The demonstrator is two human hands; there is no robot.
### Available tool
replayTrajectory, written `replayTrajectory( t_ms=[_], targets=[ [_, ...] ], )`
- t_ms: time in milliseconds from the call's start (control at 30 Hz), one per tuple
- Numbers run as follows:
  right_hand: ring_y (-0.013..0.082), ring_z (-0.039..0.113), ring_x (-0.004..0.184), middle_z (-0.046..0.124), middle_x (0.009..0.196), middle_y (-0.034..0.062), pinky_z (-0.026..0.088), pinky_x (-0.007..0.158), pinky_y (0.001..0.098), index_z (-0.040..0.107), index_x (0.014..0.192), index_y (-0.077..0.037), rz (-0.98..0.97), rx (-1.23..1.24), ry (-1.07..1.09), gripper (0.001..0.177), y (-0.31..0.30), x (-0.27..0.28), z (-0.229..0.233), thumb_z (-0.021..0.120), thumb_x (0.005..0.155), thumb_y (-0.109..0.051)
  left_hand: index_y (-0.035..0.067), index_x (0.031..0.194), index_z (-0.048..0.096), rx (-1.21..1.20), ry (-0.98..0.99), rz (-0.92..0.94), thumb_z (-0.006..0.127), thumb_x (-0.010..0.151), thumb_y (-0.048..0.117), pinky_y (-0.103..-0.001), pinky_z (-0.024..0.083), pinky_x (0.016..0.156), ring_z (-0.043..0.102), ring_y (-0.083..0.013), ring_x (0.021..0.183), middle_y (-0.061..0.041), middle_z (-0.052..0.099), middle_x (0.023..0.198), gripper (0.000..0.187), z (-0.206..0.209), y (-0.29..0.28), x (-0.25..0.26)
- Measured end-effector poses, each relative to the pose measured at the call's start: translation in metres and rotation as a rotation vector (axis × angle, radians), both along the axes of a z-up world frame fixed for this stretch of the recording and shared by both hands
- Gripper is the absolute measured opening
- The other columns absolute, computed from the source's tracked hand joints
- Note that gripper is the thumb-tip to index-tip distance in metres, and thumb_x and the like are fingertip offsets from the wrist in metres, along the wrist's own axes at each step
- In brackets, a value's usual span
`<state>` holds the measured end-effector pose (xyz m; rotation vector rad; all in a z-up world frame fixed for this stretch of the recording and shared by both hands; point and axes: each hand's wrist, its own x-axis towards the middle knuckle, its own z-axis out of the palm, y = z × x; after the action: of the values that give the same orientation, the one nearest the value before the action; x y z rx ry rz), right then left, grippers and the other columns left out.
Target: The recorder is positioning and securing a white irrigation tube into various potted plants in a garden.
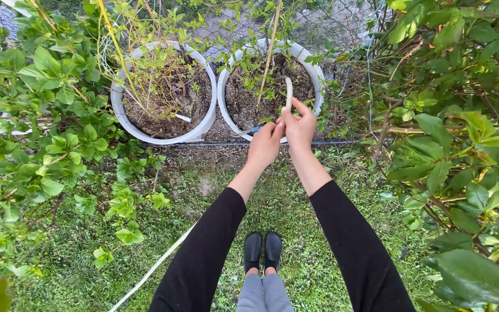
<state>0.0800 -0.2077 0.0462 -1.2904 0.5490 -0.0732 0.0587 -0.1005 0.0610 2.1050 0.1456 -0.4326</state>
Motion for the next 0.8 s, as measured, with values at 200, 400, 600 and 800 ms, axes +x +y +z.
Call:
replayTrajectory(
  t_ms=[200,400,600,800],
  targets=[
    [0.0140,0.068,0.063,0.072,0.076,0.0088,0.053,0.055,0.0283,0.056,0.141,0.005,-0.029,0.010,-0.020,0.049,-0.007,0.007,-0.013,0.068,0.095,-0.005,0.003,0.101,0.071,-0.041,-0.048,0.008,0.051,0.103,0.042,-0.046,0.052,0.069,0.071,-0.0358,0.080,-0.019,0.073,0.088,0.044,0.004,-0.008,0.004],
    [0.0147,0.068,0.062,0.071,0.076,0.0092,0.053,0.055,0.0285,0.056,0.140,0.005,-0.054,0.049,-0.002,0.049,-0.009,0.008,-0.009,0.069,0.093,-0.004,0.003,0.101,0.070,-0.041,-0.044,0.016,0.051,0.103,0.042,-0.046,0.051,0.068,0.070,-0.0355,0.077,-0.019,0.072,0.086,0.044,0.008,-0.011,0.004],
    [0.0144,0.069,0.063,0.073,0.077,0.0102,0.053,0.052,0.0277,0.058,0.138,0.004,-0.063,0.020,0.029,0.048,-0.008,0.005,0.003,0.071,0.093,-0.005,0.001,0.095,0.067,-0.018,-0.074,-0.009,0.050,0.104,0.041,-0.047,0.049,0.065,0.068,-0.0359,0.074,-0.018,0.070,0.082,0.044,0.001,-0.011,0.003],
    [0.0143,0.069,0.063,0.074,0.078,0.0106,0.053,0.052,0.0275,0.057,0.139,0.004,-0.060,0.020,0.028,0.049,-0.006,0.002,0.009,0.071,0.093,-0.005,0.002,0.097,0.068,-0.023,-0.049,-0.003,0.050,0.104,0.041,-0.046,0.049,0.065,0.068,-0.0353,0.072,-0.018,0.071,0.080,0.044,0.014,-0.009,0.000]
  ],
)
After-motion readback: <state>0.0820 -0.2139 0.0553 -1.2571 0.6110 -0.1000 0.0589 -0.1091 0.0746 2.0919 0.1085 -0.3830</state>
